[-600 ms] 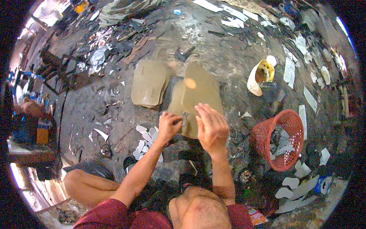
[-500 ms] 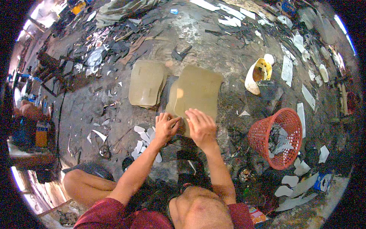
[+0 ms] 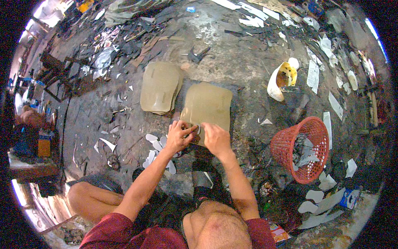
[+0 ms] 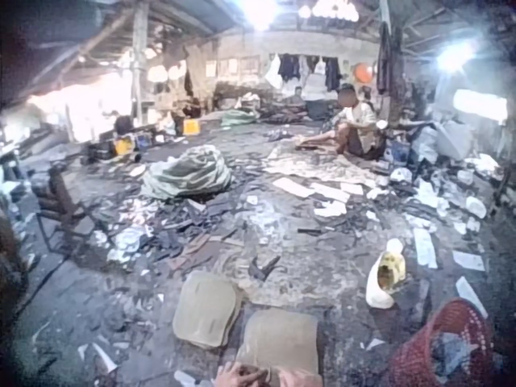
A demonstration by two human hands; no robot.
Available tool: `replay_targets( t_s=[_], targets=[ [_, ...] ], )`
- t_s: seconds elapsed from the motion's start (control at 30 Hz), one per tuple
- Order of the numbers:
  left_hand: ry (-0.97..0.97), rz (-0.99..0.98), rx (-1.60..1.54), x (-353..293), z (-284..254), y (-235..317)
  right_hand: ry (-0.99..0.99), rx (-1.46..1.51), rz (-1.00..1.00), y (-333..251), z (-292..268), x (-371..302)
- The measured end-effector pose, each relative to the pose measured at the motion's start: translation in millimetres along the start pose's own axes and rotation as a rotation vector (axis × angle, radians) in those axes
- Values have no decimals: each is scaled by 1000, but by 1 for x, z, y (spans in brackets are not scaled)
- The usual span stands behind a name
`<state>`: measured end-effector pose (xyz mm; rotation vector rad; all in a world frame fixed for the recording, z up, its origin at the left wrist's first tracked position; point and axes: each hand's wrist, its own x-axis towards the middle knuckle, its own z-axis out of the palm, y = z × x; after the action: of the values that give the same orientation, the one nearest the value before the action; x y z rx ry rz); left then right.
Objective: The person sits on the floor and repeatedly places small white plastic pieces onto a stack of tan shoe insoles. They pick up each piece, position it on the insole, and press it down before moving to the next piece.
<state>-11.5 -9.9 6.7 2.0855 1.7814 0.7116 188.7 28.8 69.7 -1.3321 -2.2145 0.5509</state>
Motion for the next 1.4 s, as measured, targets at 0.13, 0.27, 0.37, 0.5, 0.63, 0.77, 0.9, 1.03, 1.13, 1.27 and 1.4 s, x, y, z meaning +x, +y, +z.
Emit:
replay_targets(
  t_s=[0.13,0.27,0.37,0.5,0.63,0.77,0.9,1.03,1.13,1.27,1.4],
  targets=[
    [46,81,18,0,2,-7,-28,-75,-69,2,16,-13],
    [105,101,26,-3,3,-5,-105,-184,-71,8,25,-5],
    [233,71,73,-20,7,14,-261,-205,37,12,20,18],
    [284,57,85,-36,9,27,-206,-77,102,8,11,25],
    [282,120,115,-44,5,29,-314,-244,-17,-4,14,1],
    [271,57,75,-43,3,35,-241,-380,-36,-14,21,-11],
    [348,-95,-198,-34,-1,37,-254,-356,-20,-5,16,-4],
    [49,52,104,-28,-7,42,-489,-119,36,24,4,-3],
    [62,77,261,-31,-8,53,43,-53,392,42,5,-9],
    [-129,-143,100,-12,-8,49,89,-192,516,43,11,-13],
    [241,-401,-317,19,-11,35,314,626,470,24,-3,-6]
  ],
)
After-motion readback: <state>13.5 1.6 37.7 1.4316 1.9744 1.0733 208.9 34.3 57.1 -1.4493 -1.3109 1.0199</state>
